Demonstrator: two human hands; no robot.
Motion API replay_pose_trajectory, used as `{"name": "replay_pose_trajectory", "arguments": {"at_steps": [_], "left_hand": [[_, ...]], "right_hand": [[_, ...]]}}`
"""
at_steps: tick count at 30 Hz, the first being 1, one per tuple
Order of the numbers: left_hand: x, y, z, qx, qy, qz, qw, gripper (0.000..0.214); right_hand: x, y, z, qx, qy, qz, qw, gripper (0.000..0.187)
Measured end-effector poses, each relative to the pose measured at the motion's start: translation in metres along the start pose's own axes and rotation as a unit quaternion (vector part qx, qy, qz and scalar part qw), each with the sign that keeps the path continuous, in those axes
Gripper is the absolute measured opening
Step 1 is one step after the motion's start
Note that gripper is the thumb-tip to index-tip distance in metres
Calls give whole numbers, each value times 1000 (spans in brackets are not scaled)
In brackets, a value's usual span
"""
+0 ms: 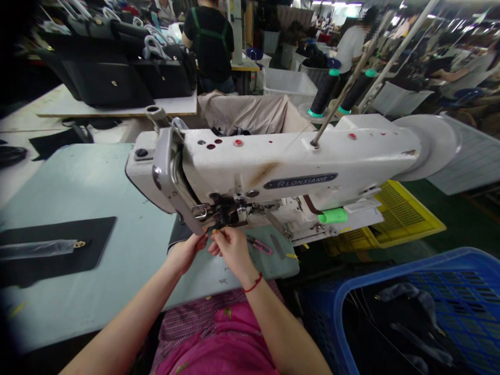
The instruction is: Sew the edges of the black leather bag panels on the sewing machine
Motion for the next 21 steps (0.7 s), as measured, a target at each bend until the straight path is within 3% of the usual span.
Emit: {"name": "replay_pose_trajectory", "arguments": {"at_steps": [12, 17, 21], "left_hand": [[1, 6, -8, 8, 15, 68, 998, 42], [4, 9, -2, -50, 29, 46, 997, 41], [7, 29, 18, -94, 36, 78, 992, 44]], "right_hand": [[-5, 0, 13, 7, 6, -31, 999, 35], [-4, -3, 19, 11, 8, -30, 999, 35], [-7, -4, 21, 10, 18, -36, 999, 34]]}}
Point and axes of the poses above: each hand's wrist, its own z-axis away from the middle knuckle, its own y-axis out of the palm, x = y × z, the point moved 3 cm from there along -z, towards the middle knuckle, and after that the axes turned 15 degrees about z, right-handed, at the moved point
